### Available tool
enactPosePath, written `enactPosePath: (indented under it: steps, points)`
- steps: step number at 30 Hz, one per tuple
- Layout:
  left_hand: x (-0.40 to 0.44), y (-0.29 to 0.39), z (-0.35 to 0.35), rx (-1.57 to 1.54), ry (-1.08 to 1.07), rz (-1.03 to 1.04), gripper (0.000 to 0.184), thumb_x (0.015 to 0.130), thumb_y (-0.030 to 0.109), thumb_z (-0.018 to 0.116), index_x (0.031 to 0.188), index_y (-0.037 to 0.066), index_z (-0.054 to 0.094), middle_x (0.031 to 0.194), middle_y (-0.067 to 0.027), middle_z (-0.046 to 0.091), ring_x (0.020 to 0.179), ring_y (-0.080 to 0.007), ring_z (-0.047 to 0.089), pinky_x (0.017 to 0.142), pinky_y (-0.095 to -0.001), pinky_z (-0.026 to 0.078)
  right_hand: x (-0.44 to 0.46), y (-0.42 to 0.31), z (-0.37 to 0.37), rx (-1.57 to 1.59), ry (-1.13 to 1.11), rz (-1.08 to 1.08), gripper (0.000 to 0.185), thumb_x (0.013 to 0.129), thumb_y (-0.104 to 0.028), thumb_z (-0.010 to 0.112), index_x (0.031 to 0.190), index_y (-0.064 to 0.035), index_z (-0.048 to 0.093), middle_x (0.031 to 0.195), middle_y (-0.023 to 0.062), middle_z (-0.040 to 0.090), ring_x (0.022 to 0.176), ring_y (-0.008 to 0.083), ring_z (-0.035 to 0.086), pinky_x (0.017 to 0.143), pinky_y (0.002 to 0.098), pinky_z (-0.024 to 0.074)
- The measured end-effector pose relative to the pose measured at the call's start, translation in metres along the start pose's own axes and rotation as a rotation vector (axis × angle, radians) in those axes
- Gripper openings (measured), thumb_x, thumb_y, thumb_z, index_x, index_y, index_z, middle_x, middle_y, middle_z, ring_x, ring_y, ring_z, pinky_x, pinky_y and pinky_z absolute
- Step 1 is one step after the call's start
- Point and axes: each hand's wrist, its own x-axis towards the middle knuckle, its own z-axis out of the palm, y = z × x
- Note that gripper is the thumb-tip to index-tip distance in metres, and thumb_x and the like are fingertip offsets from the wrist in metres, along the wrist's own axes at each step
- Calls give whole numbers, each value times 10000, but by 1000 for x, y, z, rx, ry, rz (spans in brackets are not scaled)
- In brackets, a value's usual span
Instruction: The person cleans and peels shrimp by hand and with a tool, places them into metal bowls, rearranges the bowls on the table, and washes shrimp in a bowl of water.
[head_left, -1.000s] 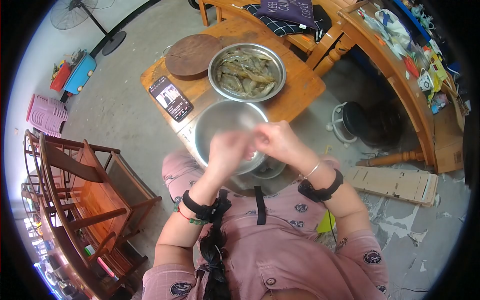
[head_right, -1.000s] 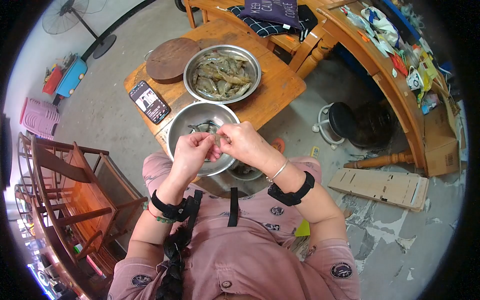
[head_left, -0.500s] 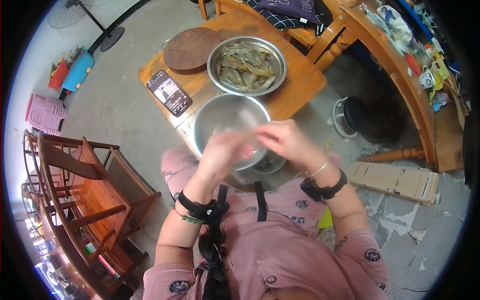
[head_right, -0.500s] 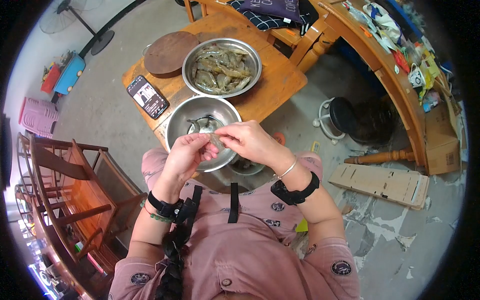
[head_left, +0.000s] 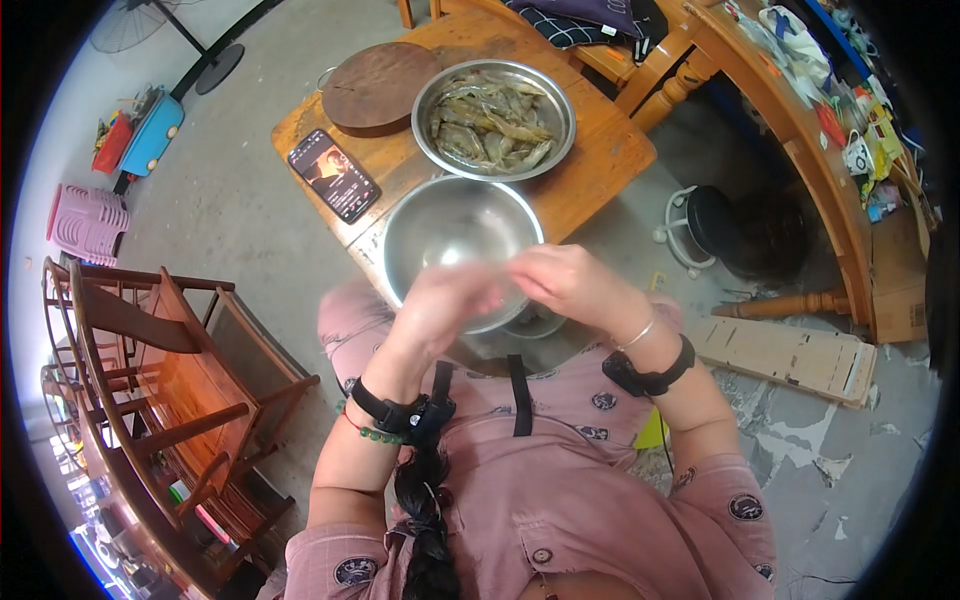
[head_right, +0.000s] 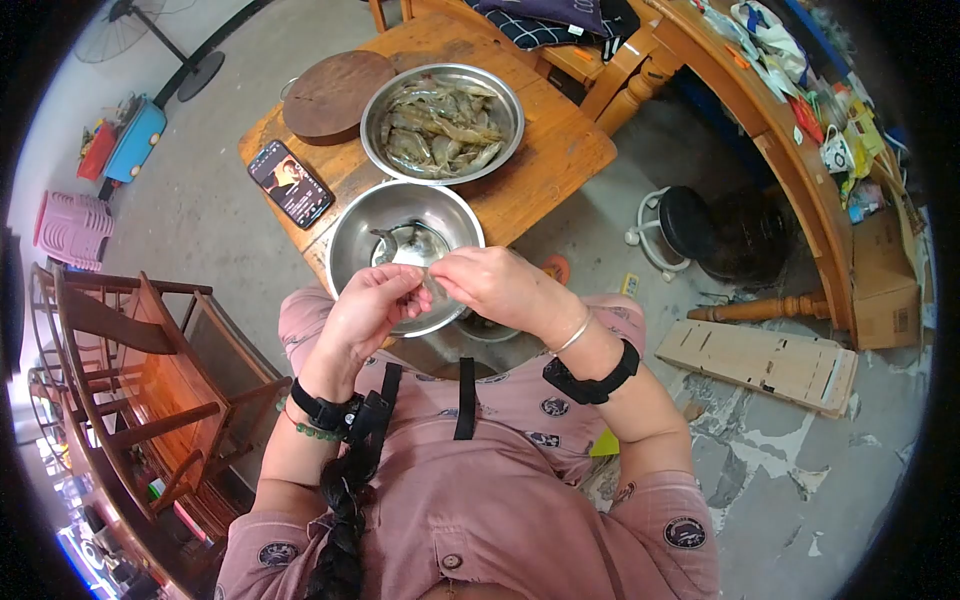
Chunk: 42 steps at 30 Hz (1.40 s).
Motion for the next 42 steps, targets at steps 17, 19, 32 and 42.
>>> enactPosePath:
  steps: [17, 19, 32, 42]
  points:
    - [-3, 5, 12, -30, -30, 59, 205, 976, 95, 550, 1106, -50, 615, 887, -75, 659, 758, -114, 600, 690, -231, 491, -6, 4, 10, 799, 122, 566, 148, 903, 14, 584, 1042, 34, 633, 901, 76, 684, 804, 114, 660, 710, 238, 543]
    - [-2, 5, 12, -74, -69, 109, 219, 984, 122, 542, 1105, -49, 608, 910, -80, 647, 789, -126, 603, 713, -245, 497, -6, 3, 10, 985, 106, 631, 165, 925, -9, 578, 1076, 54, 595, 948, 87, 674, 822, 130, 666, 723, 243, 549]
    - [-3, 3, 21, -296, 87, 135, 174, 986, 137, 533, 948, 8, 643, 856, -41, 626, 752, -123, 568, 697, -238, 471, -3, 0, 38, 1155, 193, 653, 231, 940, -40, 586, 1148, 55, 553, 953, 87, 660, 813, 128, 649, 727, 239, 533]
    - [0, -2, 27, 8, 233, 298, 186, 955, 131, 599, 984, -31, 686, 745, -30, 627, 629, -85, 527, 562, -220, 395, 2, 10, 51, 1156, 412, 624, 317, 911, -41, 648, 1191, 65, 544, 915, 58, 644, 771, 90, 616, 681, 223, 516]
